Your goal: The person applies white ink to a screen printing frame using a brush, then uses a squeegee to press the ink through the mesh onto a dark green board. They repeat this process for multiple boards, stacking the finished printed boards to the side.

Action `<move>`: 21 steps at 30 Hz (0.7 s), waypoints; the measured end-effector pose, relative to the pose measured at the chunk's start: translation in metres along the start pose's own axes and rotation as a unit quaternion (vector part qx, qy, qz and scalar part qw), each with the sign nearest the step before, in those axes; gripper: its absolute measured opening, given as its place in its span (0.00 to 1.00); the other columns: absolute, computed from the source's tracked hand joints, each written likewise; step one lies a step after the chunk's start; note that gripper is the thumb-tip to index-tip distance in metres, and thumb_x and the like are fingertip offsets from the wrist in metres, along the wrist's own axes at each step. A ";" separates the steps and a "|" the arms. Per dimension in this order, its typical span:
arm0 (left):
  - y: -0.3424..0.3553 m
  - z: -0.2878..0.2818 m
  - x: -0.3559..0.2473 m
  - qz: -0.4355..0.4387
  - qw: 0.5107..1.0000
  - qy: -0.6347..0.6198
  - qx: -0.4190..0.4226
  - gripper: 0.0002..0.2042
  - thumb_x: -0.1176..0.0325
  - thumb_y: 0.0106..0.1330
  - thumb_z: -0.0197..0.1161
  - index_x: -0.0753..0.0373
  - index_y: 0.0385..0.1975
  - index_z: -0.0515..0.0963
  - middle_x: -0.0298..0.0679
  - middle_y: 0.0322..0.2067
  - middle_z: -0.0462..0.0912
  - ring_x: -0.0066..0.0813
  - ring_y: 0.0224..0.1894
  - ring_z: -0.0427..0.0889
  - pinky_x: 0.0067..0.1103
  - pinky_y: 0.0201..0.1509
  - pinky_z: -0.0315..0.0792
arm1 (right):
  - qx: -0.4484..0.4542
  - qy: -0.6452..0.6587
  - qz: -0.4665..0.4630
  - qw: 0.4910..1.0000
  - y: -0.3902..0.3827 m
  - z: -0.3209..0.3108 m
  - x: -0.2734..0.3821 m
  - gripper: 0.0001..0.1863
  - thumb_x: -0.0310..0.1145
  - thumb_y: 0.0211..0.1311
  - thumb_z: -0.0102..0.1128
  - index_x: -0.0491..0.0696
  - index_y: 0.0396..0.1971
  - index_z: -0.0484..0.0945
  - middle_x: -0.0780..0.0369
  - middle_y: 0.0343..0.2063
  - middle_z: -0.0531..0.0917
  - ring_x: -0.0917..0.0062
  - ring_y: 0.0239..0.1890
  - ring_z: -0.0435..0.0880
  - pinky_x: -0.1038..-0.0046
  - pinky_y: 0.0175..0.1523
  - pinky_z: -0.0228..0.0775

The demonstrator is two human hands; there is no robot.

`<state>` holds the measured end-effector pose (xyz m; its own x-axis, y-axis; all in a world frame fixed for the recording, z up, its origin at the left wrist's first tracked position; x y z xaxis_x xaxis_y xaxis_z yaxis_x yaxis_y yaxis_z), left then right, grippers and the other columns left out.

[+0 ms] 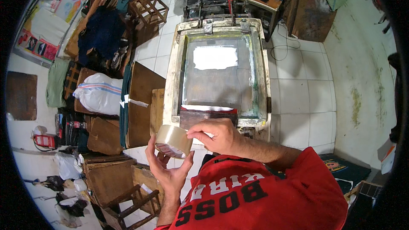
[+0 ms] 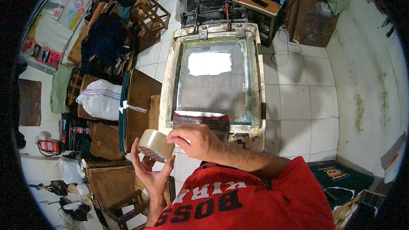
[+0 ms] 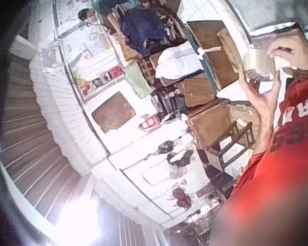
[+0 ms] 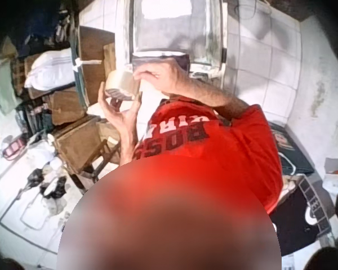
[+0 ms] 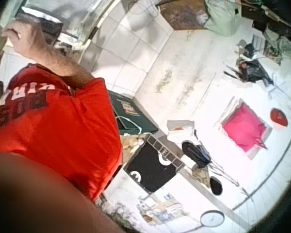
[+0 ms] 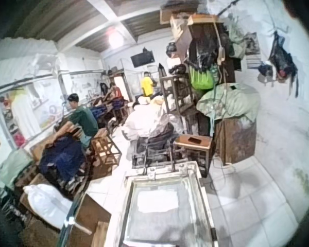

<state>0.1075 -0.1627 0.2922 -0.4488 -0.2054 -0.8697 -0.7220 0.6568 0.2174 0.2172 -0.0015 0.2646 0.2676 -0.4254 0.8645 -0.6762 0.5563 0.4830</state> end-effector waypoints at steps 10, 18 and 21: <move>-0.011 -0.005 -0.016 0.080 0.997 0.006 0.004 0.50 0.72 0.43 0.84 0.65 0.70 0.62 0.45 0.60 0.67 0.38 0.60 0.77 0.29 0.55 0.84 | -0.051 -0.074 -0.013 0.996 -0.017 -0.001 0.033 0.07 0.20 0.61 0.69 0.42 0.37 0.81 0.56 0.34 0.87 0.64 0.37 0.89 0.69 0.41 0.81; -0.019 -0.007 -0.007 0.064 0.996 -0.067 0.020 0.52 0.71 0.45 0.85 0.65 0.72 0.59 0.48 0.62 0.67 0.40 0.59 0.80 0.31 0.54 0.85 | -0.084 -0.014 -0.030 0.996 -0.027 0.001 0.036 0.10 0.18 0.59 0.70 0.42 0.41 0.83 0.57 0.37 0.88 0.69 0.38 0.90 0.70 0.43 0.82; -0.023 -0.009 -0.010 0.082 0.995 -0.054 0.021 0.53 0.73 0.44 0.84 0.64 0.73 0.58 0.47 0.64 0.67 0.40 0.60 0.79 0.32 0.57 0.84 | -0.079 -0.042 -0.066 0.994 -0.027 -0.001 0.045 0.09 0.20 0.59 0.72 0.43 0.40 0.85 0.57 0.37 0.89 0.66 0.37 0.91 0.70 0.41 0.82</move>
<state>0.1238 -0.1816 0.2997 -0.4975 -0.0148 -0.8673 -0.6205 0.7048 0.3440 0.2484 -0.0346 0.2903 0.2844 -0.5572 0.7802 -0.5212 0.5931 0.6136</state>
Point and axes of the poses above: each hand's wrist, its own y-axis towards the middle knuckle, its own z-axis out of the palm, x = y × z, the point moved 5 cm from there along y, towards the middle knuckle
